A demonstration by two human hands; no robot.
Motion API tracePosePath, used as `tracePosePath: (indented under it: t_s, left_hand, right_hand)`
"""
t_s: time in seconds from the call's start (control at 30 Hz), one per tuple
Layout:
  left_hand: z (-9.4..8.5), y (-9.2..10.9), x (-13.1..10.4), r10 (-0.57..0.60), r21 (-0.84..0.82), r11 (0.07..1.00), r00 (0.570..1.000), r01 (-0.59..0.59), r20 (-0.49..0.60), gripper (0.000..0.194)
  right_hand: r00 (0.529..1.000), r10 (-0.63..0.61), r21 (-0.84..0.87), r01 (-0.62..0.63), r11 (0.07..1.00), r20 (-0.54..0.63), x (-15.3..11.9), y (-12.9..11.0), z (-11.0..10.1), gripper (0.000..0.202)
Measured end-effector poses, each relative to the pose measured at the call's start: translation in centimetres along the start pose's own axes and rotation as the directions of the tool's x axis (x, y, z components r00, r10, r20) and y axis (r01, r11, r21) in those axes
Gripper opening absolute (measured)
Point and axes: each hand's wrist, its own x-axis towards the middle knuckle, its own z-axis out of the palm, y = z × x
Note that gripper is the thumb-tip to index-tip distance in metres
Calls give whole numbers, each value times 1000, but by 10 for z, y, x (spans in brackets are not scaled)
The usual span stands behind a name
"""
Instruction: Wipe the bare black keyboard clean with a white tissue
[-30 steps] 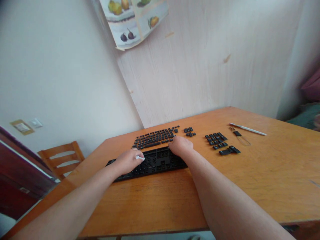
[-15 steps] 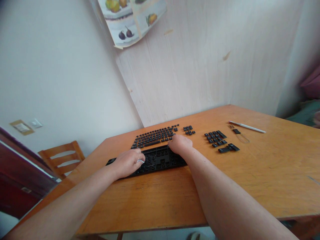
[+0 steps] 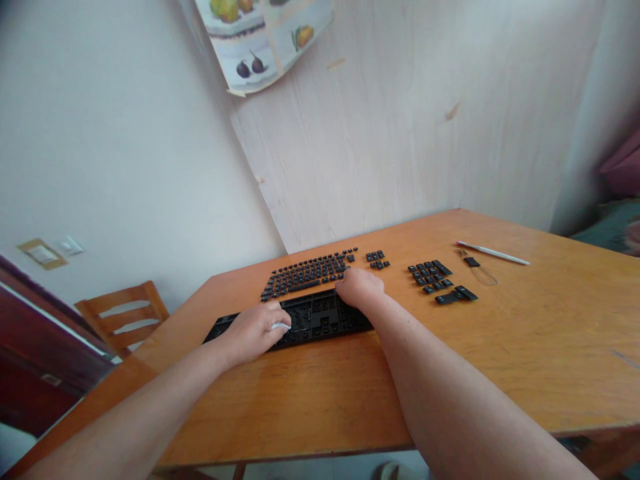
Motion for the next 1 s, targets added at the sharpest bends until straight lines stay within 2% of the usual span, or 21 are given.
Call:
tracePosePath:
  t_s: [0.23,0.57,0.67,0.8,1.0]
  left_hand:
    - [8,-5,0,-4,-126,992,1000,4,0,21]
    - [8,-3,-9,-31,-204,978,999,32,9,20]
    - [5,1,-11,-62,-242,968,997,69,36,21]
    - [3,6,-7,-136,-383,907,982,176,130,20]
    - [9,4,0,-193,-469,840,958,273,212,21]
  right_hand:
    - [1000,-3,-3,3,1000,4,-2,-1,-2,39]
    - [1000,-4,3,4,1000,4,-3,-1,-2,38]
    - [1000,-5,0,5,1000,-2,-2,-1,-1,39]
    - [1000,-9,-4,9,1000,3,-1,0,0,42]
    - [1000,-8,5,8,1000,3,0,0,0,40]
